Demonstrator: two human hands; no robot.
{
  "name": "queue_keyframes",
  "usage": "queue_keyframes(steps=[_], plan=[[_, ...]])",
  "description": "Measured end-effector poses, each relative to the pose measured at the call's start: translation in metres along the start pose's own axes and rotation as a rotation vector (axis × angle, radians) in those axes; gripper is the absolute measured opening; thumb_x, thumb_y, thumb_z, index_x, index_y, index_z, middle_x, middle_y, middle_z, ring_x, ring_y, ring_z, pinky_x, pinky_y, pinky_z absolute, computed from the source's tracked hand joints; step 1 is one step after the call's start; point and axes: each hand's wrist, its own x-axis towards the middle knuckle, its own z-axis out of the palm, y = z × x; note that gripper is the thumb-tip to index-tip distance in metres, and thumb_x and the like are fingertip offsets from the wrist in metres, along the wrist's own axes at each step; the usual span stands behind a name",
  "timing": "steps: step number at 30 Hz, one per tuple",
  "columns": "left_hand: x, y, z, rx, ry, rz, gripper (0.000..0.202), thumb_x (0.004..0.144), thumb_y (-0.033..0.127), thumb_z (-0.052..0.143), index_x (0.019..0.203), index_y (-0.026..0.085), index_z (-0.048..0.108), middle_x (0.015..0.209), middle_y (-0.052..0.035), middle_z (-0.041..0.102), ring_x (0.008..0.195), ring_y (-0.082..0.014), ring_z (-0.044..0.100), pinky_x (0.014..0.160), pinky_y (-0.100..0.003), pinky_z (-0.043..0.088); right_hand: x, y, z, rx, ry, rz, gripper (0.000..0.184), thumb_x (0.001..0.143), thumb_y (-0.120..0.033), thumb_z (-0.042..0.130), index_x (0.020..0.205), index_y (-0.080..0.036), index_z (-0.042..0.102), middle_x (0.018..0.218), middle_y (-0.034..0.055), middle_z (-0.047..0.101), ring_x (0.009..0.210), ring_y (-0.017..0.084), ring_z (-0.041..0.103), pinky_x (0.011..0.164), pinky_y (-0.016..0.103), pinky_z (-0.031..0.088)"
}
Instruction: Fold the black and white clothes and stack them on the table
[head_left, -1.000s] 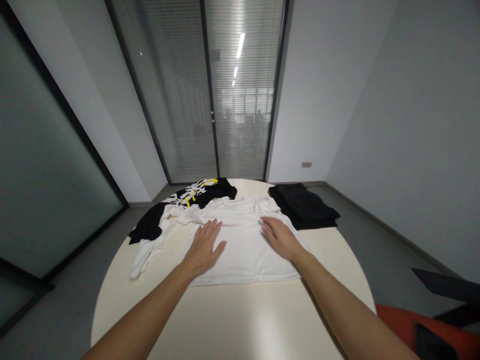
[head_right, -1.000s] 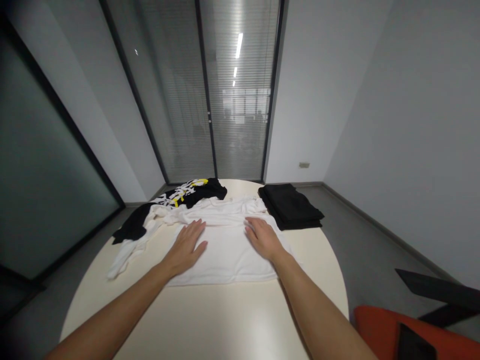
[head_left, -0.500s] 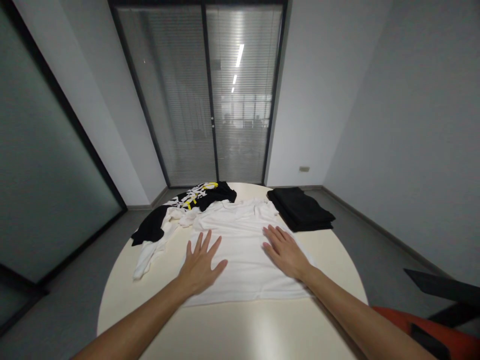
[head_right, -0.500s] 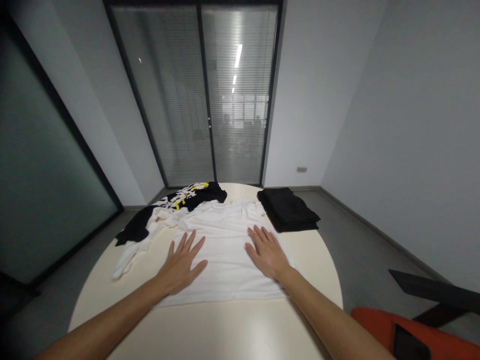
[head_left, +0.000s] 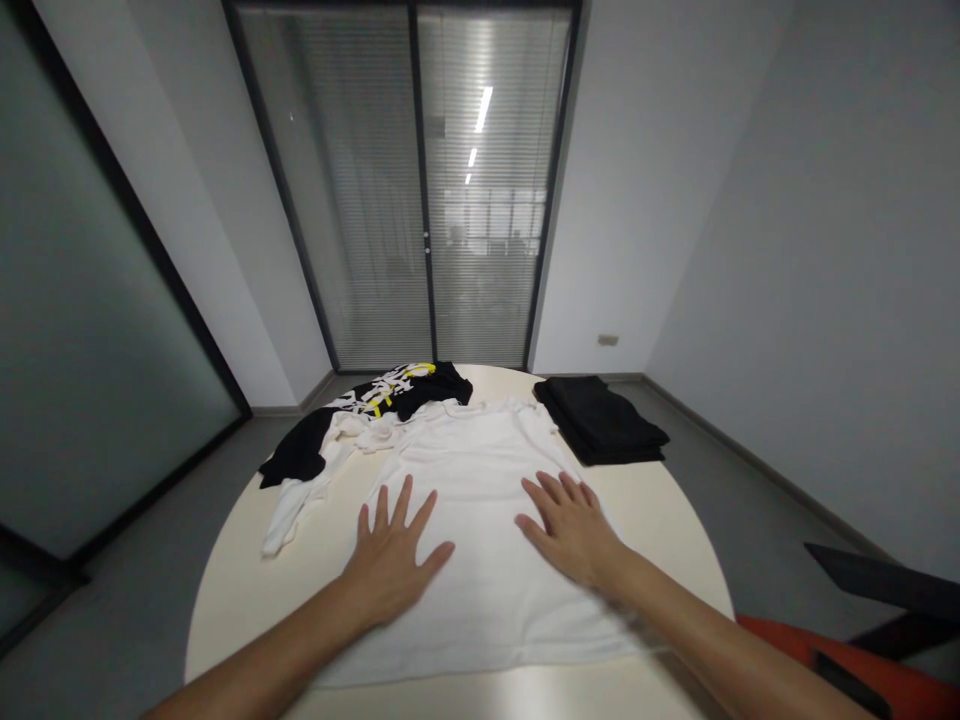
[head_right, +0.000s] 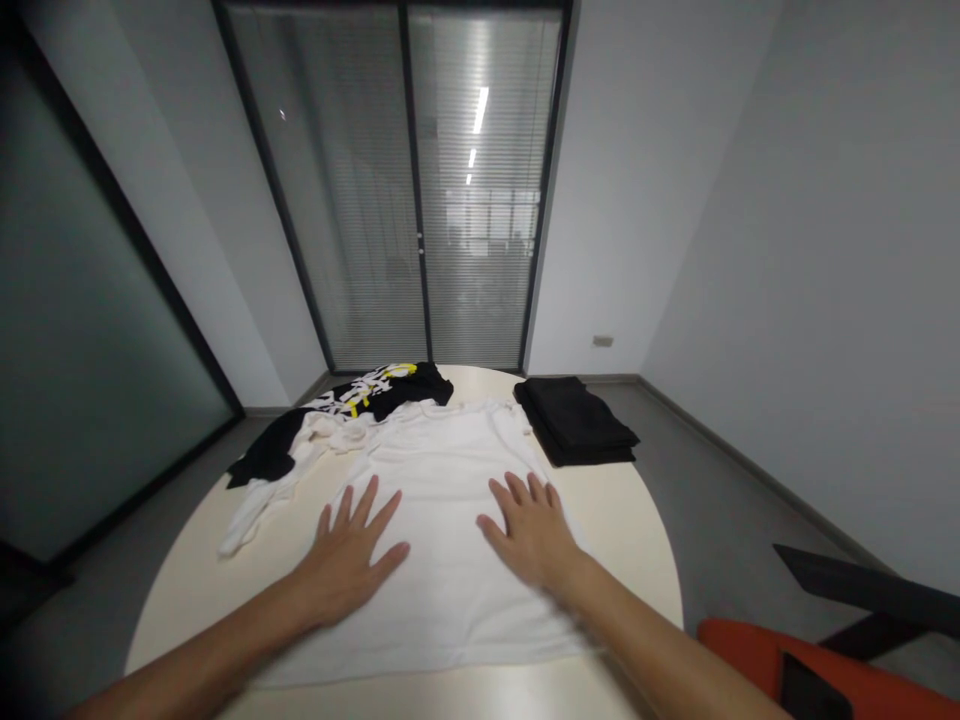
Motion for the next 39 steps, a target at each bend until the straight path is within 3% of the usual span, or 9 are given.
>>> queue_keyframes(steps=[3, 7, 9, 12, 16, 20, 25, 33, 39], plan=[[0.039, 0.011, -0.008, -0.007, 0.080, -0.029, 0.071, 0.095, 0.070, 0.033, 0.157, 0.034, 0.033, 0.168, -0.0077, 0.008, 0.151, -0.0452, 0.007, 0.116, -0.068, 0.017, 0.030, -0.005, -0.012, 0.010, 0.067, 0.016, 0.047, 0.102, -0.052, 0.037, 0.130, -0.025, 0.063, 0.132, 0.0115, 0.064, 0.123, 0.031, 0.054, 0.102, 0.047, 0.040], [0.105, 0.021, -0.014, -0.049, 0.202, -0.119, 0.067, 0.098, 0.063, 0.035, 0.153, 0.025, 0.041, 0.165, -0.0145, 0.022, 0.149, -0.0435, 0.024, 0.114, -0.064, 0.027, 0.086, -0.009, -0.019, 0.013, 0.116, 0.076, 0.044, 0.104, -0.048, 0.036, 0.123, -0.020, 0.065, 0.123, 0.0128, 0.067, 0.113, 0.028, 0.059, 0.093, 0.038, 0.042], [0.129, 0.019, -0.010, -0.028, 0.359, -0.119, 0.060, 0.100, 0.053, 0.038, 0.148, 0.018, 0.048, 0.161, -0.0193, 0.032, 0.145, -0.0404, 0.034, 0.115, -0.060, 0.029, 0.109, -0.007, -0.017, 0.011, 0.132, 0.117, 0.044, 0.105, -0.045, 0.033, 0.120, -0.018, 0.065, 0.117, 0.0135, 0.068, 0.107, 0.026, 0.062, 0.089, 0.036, 0.042], [0.145, 0.008, -0.002, -0.020, 0.579, -0.097, 0.044, 0.101, 0.040, 0.041, 0.132, 0.015, 0.060, 0.147, -0.0188, 0.051, 0.134, -0.0352, 0.048, 0.116, -0.058, 0.028, 0.126, 0.000, -0.004, 0.043, 0.152, 0.148, 0.043, 0.106, -0.042, 0.031, 0.112, -0.018, 0.066, 0.112, 0.0123, 0.069, 0.103, 0.023, 0.063, 0.083, 0.032, 0.042], [0.145, -0.009, 0.002, -0.059, 0.709, -0.026, 0.029, 0.098, 0.029, 0.045, 0.118, 0.018, 0.063, 0.128, -0.0134, 0.064, 0.122, -0.0297, 0.055, 0.117, -0.054, 0.027, 0.126, 0.012, 0.014, 0.102, 0.226, 0.110, 0.043, 0.107, -0.037, 0.028, 0.101, -0.019, 0.066, 0.104, 0.0097, 0.071, 0.102, 0.021, 0.062, 0.083, 0.029, 0.040], [0.141, -0.010, 0.001, -0.062, 0.723, 0.058, 0.027, 0.099, 0.026, 0.044, 0.118, 0.018, 0.061, 0.130, -0.0125, 0.062, 0.125, -0.0282, 0.052, 0.118, -0.052, 0.026, 0.119, 0.019, 0.018, 0.149, 0.321, 0.086, 0.041, 0.107, -0.036, 0.027, 0.105, -0.020, 0.065, 0.101, 0.0078, 0.072, 0.097, 0.020, 0.063, 0.085, 0.029, 0.039], [0.131, -0.003, 0.001, -0.003, 0.644, 0.098, 0.032, 0.101, 0.030, 0.040, 0.122, 0.018, 0.061, 0.143, -0.0133, 0.055, 0.137, -0.0294, 0.043, 0.120, -0.053, 0.022, 0.110, 0.019, 0.014, 0.197, 0.362, 0.066, 0.042, 0.107, -0.035, 0.026, 0.114, -0.018, 0.064, 0.108, 0.0096, 0.072, 0.103, 0.021, 0.063, 0.092, 0.029, 0.040], [0.105, -0.001, -0.002, -0.002, 0.513, 0.054, 0.041, 0.103, 0.034, 0.034, 0.133, 0.019, 0.057, 0.155, -0.0112, 0.044, 0.147, -0.0281, 0.031, 0.123, -0.052, 0.020, 0.085, 0.016, 0.013, 0.209, 0.272, 0.074, 0.046, 0.106, -0.035, 0.024, 0.127, -0.018, 0.061, 0.128, 0.0094, 0.068, 0.119, 0.022, 0.058, 0.103, 0.032, 0.039], [0.082, -0.003, 0.004, 0.035, 0.466, 0.077, 0.047, 0.102, 0.038, 0.036, 0.142, 0.018, 0.051, 0.158, -0.0114, 0.040, 0.150, -0.0286, 0.027, 0.124, -0.051, 0.017, 0.067, 0.014, 0.023, 0.163, 0.192, 0.036, 0.051, 0.105, -0.040, 0.028, 0.146, -0.019, 0.050, 0.151, 0.0104, 0.050, 0.139, 0.023, 0.043, 0.114, 0.039, 0.032]])
